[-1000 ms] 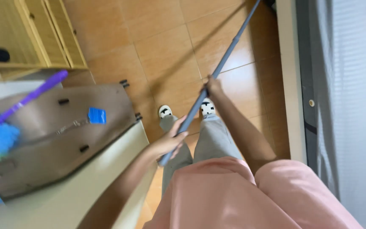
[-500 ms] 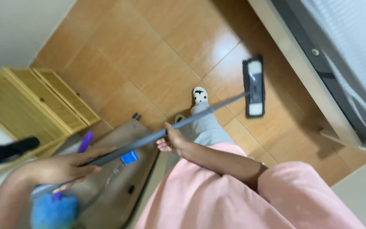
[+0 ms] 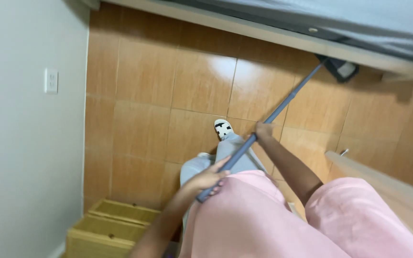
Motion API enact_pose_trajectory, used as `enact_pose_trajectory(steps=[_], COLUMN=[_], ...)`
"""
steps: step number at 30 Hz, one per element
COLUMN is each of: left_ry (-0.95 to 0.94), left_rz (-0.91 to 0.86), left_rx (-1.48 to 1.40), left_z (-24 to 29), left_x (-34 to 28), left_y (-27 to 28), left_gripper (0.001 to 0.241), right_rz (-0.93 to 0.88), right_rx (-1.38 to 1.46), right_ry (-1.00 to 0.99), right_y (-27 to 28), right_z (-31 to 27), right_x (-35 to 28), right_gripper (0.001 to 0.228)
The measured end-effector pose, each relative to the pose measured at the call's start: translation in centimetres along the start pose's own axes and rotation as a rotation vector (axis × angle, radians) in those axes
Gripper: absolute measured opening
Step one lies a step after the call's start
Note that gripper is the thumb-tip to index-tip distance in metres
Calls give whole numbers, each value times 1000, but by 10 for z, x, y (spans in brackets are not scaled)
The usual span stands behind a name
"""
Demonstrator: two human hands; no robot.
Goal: The person mops the tiled floor of a bedroom using a flat mop. They move around furniture, including a suitcase and a bed, and briefly use a spray bottle to apply liquid to the floor before continuing to mop.
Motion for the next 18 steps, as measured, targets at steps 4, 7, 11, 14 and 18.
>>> enact_pose_trajectory(steps=[4, 7, 11, 14, 18], left_ry=[115, 200, 270, 503, 627], left_rz=[5, 9, 68, 257, 210], left_rx=[238, 276, 436, 553, 639], left_z=[24, 39, 74, 96, 64], left_x=[-52, -133, -286, -390, -509], left_y=[37, 111, 205, 244, 416], left_gripper=[68, 68, 66, 61, 66], right_rz=[136, 247, 148, -30, -409], right_rx=[-183, -179, -195, -51, 348], right_ry=[177, 239, 90, 14, -50], right_y=[-35, -119, -285, -406, -505], right_z=[-12, 49, 46, 65, 54], right_x=[-36, -25, -183, -274, -386], right_gripper=[62, 76, 94, 100, 110])
Point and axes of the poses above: each hand's wrist, its own x-axis towards the middle knuckle, its own y-axis out of the back of the hand, z = x × y, the point moved 8 cm from there along x, towards the middle knuckle, and after that the axes turned 8 degrees about -z, right-handed, at the moved point
